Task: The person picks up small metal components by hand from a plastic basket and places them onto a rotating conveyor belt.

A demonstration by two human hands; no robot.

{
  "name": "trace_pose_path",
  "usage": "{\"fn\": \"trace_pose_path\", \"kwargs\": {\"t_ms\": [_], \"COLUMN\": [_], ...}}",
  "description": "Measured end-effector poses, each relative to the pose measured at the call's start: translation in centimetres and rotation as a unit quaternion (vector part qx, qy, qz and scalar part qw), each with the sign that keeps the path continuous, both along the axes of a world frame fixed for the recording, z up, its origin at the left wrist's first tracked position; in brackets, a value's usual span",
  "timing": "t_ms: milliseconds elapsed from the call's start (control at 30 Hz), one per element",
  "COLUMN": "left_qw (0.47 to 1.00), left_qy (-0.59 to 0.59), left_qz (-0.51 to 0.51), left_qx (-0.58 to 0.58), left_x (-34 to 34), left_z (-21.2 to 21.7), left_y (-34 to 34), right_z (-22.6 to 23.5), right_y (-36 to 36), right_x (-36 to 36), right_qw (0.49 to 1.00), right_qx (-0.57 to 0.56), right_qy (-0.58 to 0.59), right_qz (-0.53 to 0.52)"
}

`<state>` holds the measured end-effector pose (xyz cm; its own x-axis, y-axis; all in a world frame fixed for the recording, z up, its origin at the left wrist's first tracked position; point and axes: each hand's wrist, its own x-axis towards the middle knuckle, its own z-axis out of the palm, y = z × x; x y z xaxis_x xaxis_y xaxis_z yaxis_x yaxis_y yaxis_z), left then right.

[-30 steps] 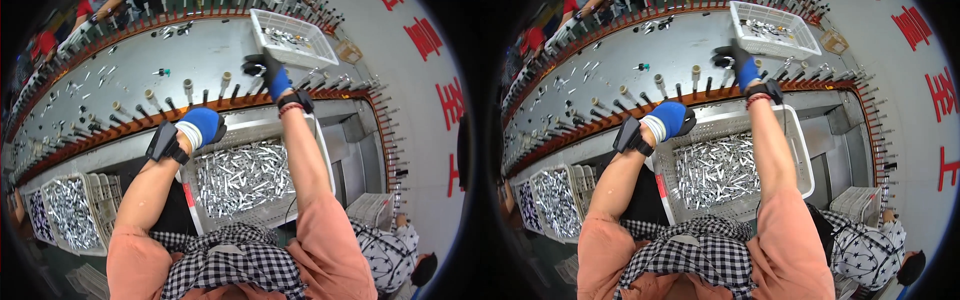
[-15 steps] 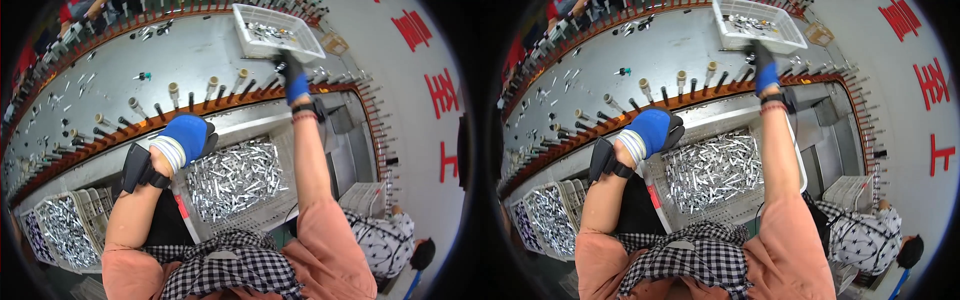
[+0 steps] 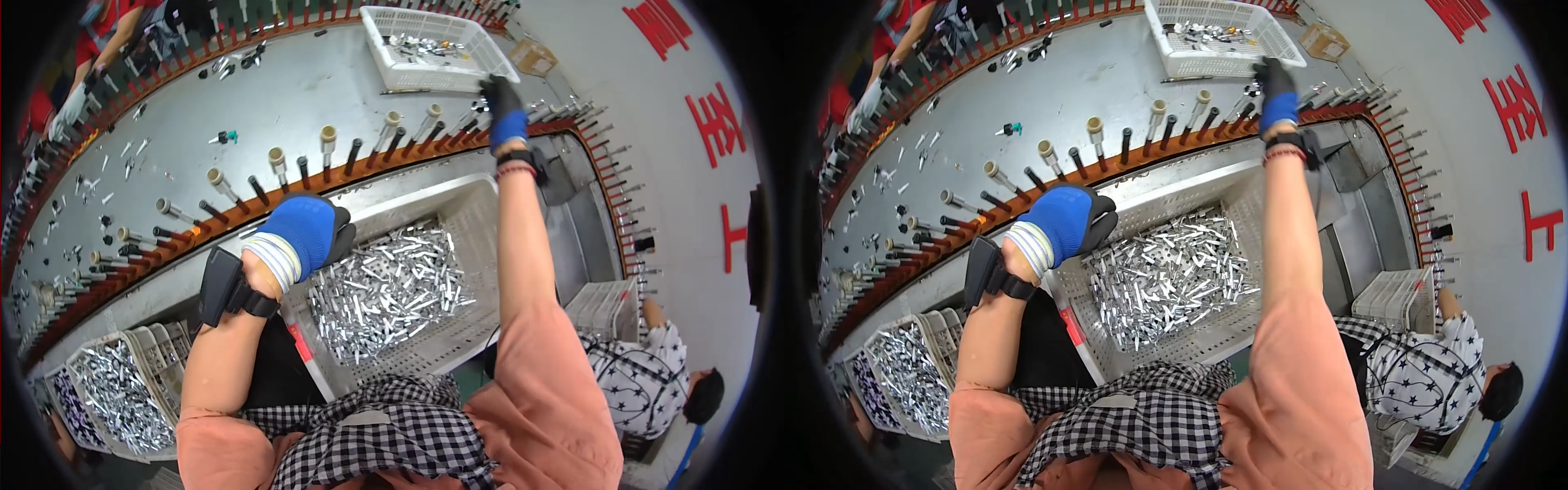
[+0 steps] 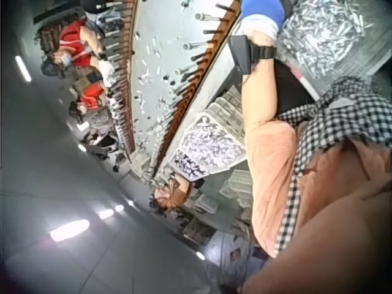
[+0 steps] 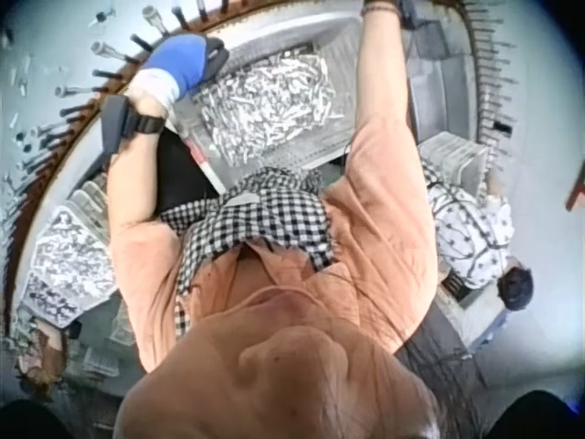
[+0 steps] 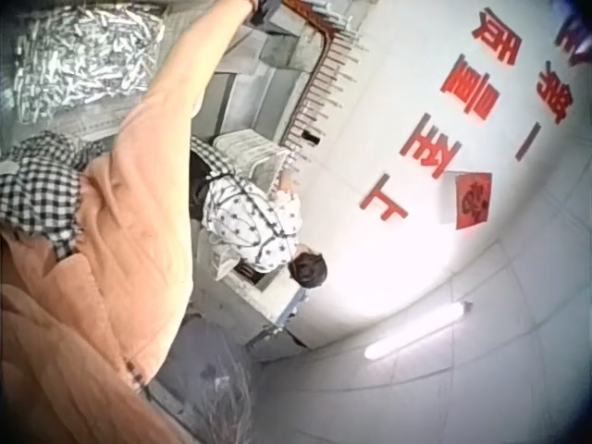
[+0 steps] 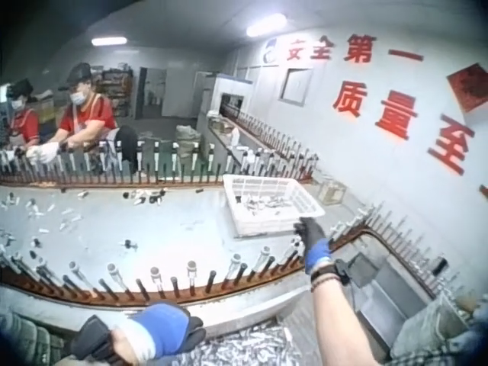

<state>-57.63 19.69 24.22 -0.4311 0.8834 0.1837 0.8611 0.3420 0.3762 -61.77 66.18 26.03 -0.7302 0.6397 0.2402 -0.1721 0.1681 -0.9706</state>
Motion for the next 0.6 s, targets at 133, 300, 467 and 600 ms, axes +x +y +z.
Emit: {"fn": "trace_pose_path", "kwargs": {"t_ms": [133, 300, 467, 600], "left_qw": [0.998, 0.999, 0.998, 0.999], "left_qy": [-0.001, -0.008, 0.032, -0.04], "left_qz": [0.033, 0.032, 0.04, -0.018], "left_qx": [-0.049, -0.02, -0.031, -0.02], "left_x": [-1.5, -0.3, -0.2, -0.4], "left_z": [-2.4, -1.0, 0.2, -1.1], "left_y": [-2.4, -2.6, -2.3, 2.5], "right_z": [-1.0, 3.9, -0.9, -5.0], "right_y": [-14.8, -18.3, -5.1, 12.6], "right_x": [-1.4, 9.0, 3.6, 1.2], "right_qw": [0.982, 0.881, 0.988, 0.866], "right_qx": [0.148, 0.207, 0.132, 0.472], "right_qy": [-0.08, -0.183, 0.061, -0.009], "right_qz": [0.087, 0.384, -0.057, -0.162]}}
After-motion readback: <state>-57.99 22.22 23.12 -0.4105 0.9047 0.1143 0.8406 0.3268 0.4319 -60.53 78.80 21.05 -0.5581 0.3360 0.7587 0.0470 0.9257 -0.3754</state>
